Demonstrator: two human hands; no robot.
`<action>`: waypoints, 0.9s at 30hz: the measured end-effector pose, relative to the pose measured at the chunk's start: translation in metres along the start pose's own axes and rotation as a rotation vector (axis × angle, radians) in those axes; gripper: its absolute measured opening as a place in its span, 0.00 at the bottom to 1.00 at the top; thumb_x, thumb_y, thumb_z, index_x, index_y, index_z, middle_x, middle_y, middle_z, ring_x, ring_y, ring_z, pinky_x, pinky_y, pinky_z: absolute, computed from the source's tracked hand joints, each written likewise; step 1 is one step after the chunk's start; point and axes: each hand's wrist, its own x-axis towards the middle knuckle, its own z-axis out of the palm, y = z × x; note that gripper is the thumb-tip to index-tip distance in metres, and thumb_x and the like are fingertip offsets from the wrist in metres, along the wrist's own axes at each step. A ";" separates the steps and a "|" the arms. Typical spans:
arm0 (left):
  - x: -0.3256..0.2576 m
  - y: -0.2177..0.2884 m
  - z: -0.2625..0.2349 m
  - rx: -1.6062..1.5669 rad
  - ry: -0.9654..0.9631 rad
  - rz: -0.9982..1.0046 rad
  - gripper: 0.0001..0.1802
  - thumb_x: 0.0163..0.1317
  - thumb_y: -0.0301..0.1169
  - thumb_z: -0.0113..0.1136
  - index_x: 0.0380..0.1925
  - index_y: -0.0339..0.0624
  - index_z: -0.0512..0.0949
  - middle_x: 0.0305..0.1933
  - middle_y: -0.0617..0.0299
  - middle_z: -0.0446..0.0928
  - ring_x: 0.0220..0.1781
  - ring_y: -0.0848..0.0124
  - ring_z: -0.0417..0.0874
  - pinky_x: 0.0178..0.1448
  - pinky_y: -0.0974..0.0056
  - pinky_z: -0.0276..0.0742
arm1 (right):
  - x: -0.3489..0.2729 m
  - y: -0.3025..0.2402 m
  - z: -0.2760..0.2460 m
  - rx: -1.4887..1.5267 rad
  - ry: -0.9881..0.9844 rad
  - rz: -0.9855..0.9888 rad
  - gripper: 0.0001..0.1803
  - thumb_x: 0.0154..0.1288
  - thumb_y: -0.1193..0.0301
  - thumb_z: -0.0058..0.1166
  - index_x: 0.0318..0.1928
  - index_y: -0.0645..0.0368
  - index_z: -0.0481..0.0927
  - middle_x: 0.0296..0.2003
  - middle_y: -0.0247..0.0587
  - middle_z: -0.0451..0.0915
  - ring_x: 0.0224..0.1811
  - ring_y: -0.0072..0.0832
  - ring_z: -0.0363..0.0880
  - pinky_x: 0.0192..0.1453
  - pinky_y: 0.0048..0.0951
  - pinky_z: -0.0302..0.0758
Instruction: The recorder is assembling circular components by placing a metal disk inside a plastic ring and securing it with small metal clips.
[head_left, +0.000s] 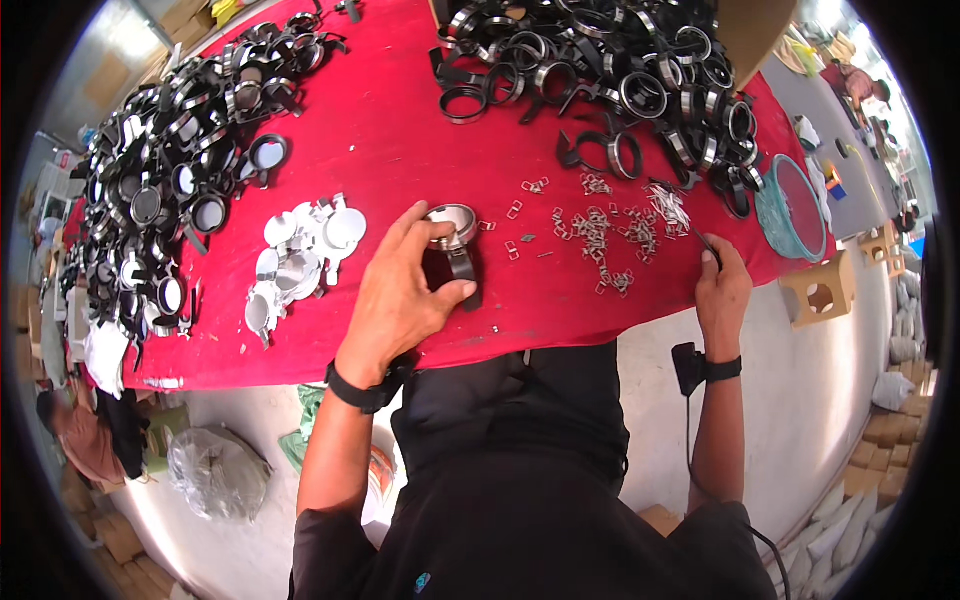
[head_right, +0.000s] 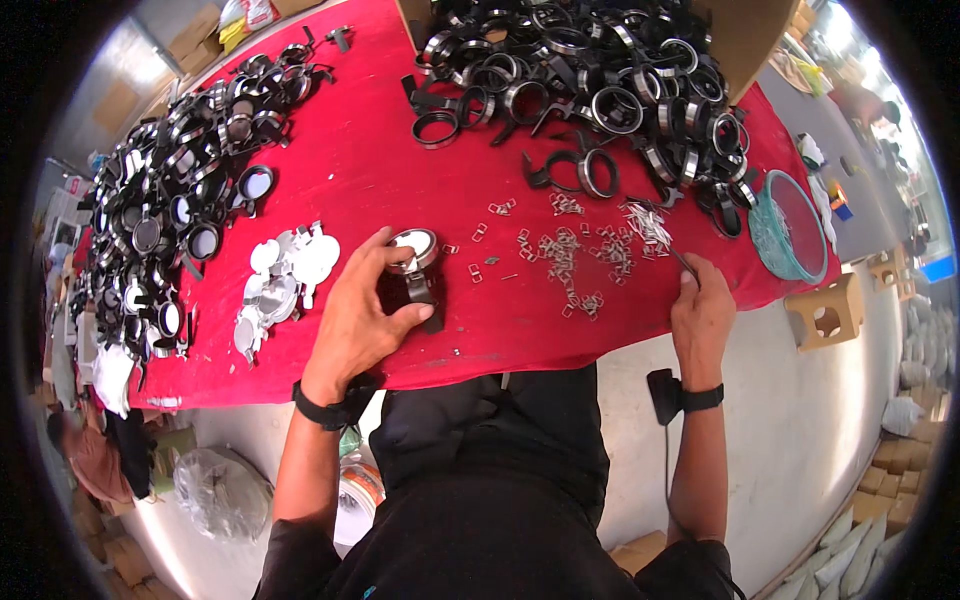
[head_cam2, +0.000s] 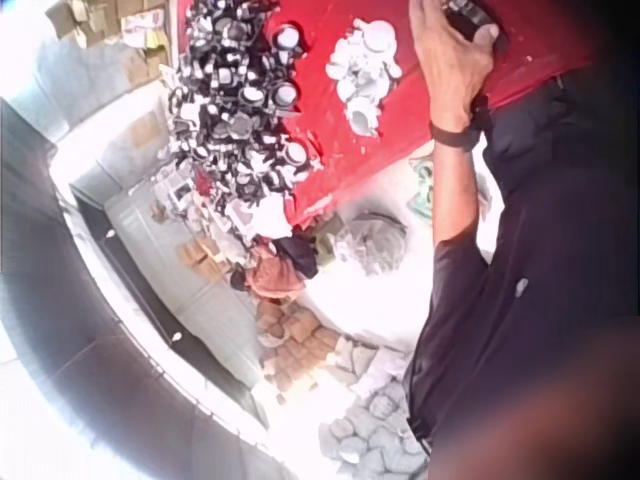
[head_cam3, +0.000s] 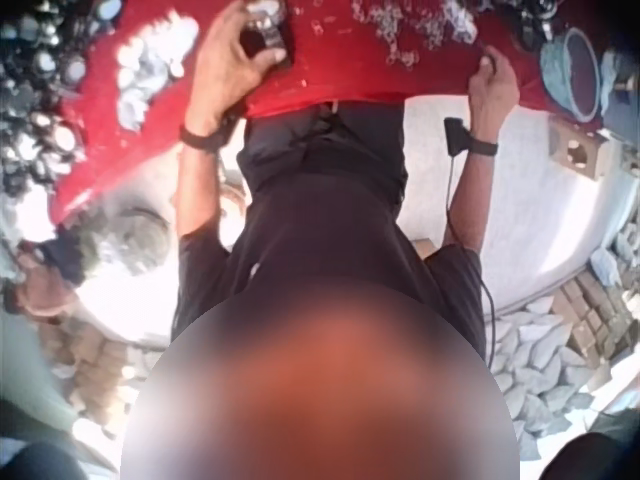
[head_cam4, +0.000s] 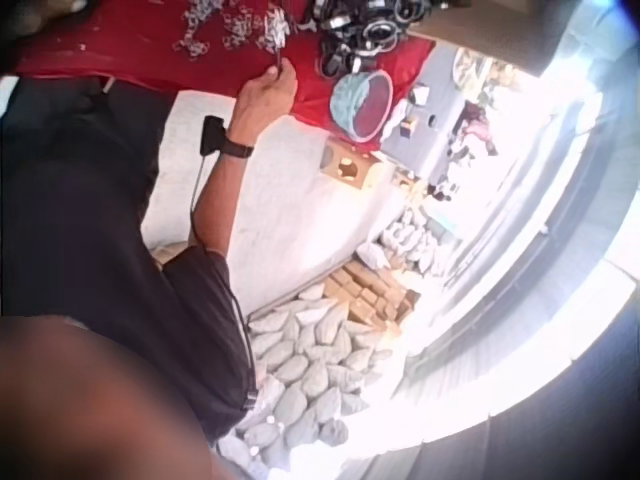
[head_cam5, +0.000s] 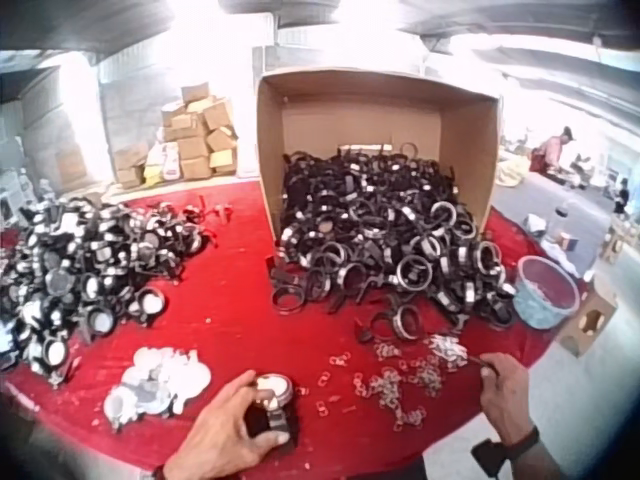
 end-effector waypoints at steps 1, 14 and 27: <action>0.001 0.000 0.004 -0.054 0.009 -0.011 0.39 0.52 0.28 0.90 0.66 0.40 0.84 0.82 0.41 0.76 0.77 0.42 0.83 0.81 0.48 0.79 | -0.002 -0.014 0.005 0.114 -0.019 -0.167 0.16 0.72 0.79 0.67 0.58 0.59 0.90 0.47 0.51 0.89 0.52 0.52 0.89 0.59 0.49 0.84; -0.002 0.005 0.030 -0.044 0.174 0.027 0.37 0.52 0.27 0.89 0.65 0.39 0.86 0.76 0.40 0.79 0.71 0.44 0.86 0.74 0.50 0.86 | -0.056 -0.202 0.094 0.370 -0.396 -0.308 0.10 0.77 0.75 0.61 0.53 0.64 0.84 0.41 0.56 0.88 0.44 0.59 0.89 0.48 0.58 0.83; 0.001 0.006 0.037 0.019 0.235 0.000 0.29 0.62 0.29 0.82 0.64 0.39 0.90 0.74 0.38 0.82 0.71 0.43 0.87 0.74 0.49 0.85 | -0.046 -0.230 0.085 0.282 -0.532 -0.239 0.18 0.65 0.69 0.75 0.50 0.67 0.87 0.38 0.58 0.90 0.42 0.57 0.92 0.47 0.53 0.85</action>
